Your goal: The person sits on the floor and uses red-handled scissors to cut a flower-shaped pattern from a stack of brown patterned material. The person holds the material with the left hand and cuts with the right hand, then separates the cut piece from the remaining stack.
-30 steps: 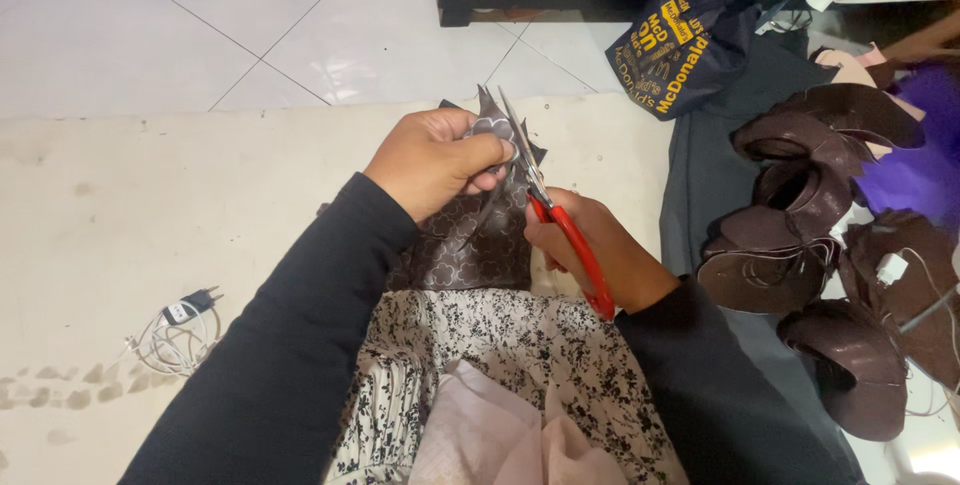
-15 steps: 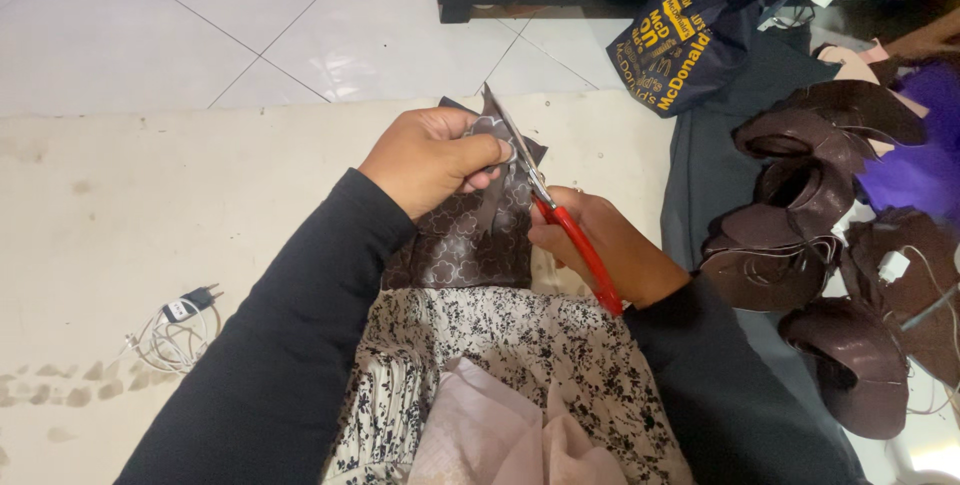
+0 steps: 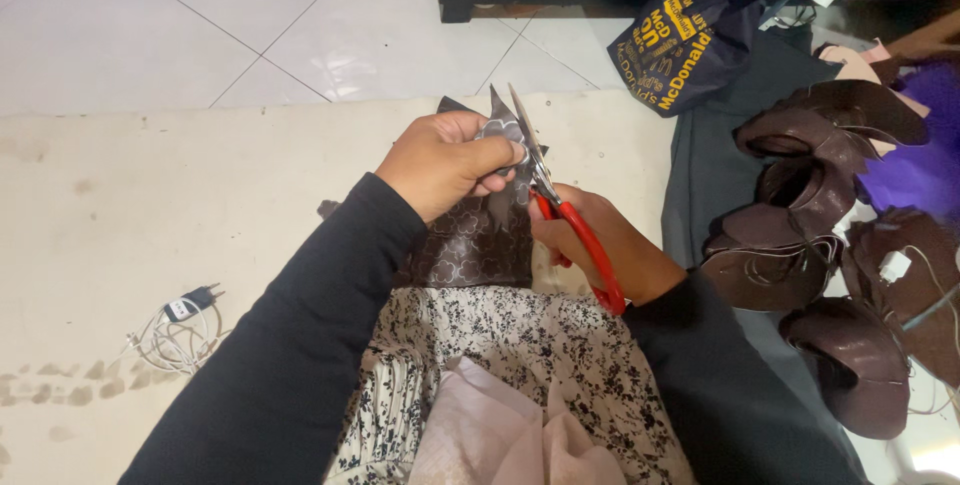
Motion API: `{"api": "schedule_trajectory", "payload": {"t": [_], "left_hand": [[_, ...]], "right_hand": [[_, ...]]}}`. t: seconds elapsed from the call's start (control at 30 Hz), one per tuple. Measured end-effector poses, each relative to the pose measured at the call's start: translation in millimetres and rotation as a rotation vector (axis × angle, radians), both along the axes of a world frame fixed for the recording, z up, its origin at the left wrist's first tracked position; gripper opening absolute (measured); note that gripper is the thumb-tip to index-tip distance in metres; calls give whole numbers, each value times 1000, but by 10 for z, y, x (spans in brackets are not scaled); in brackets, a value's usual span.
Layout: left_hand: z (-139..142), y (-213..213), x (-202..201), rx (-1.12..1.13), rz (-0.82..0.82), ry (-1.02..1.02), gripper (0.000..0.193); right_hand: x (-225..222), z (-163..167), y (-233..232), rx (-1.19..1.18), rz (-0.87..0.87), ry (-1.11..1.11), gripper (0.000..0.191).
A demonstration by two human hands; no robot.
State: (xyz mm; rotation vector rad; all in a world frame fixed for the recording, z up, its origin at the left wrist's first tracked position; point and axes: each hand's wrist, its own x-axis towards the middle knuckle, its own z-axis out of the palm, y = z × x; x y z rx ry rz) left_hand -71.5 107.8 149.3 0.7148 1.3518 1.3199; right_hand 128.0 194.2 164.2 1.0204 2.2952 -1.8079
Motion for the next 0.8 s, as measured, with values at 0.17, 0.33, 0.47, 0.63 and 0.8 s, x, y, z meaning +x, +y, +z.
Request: {"api": "schedule_trajectory", "payload": {"t": [0.17, 0.33, 0.47, 0.63, 0.8], "left_hand": [[-40, 0, 12, 20, 6, -24, 20], [-69, 3, 24, 98, -11, -18, 20], [-66, 7, 14, 54, -47, 7, 20], [-71, 32, 16, 58, -60, -9, 21], [-94, 31, 13, 87, -60, -33, 20]], "right_hand": [[14, 0, 16, 24, 36, 4, 12], [32, -25, 45, -89, 58, 57, 11], [47, -54, 57, -91, 113, 123, 12], [36, -78, 44, -81, 38, 114, 10], [34, -21, 47, -17, 58, 80, 6]]}}
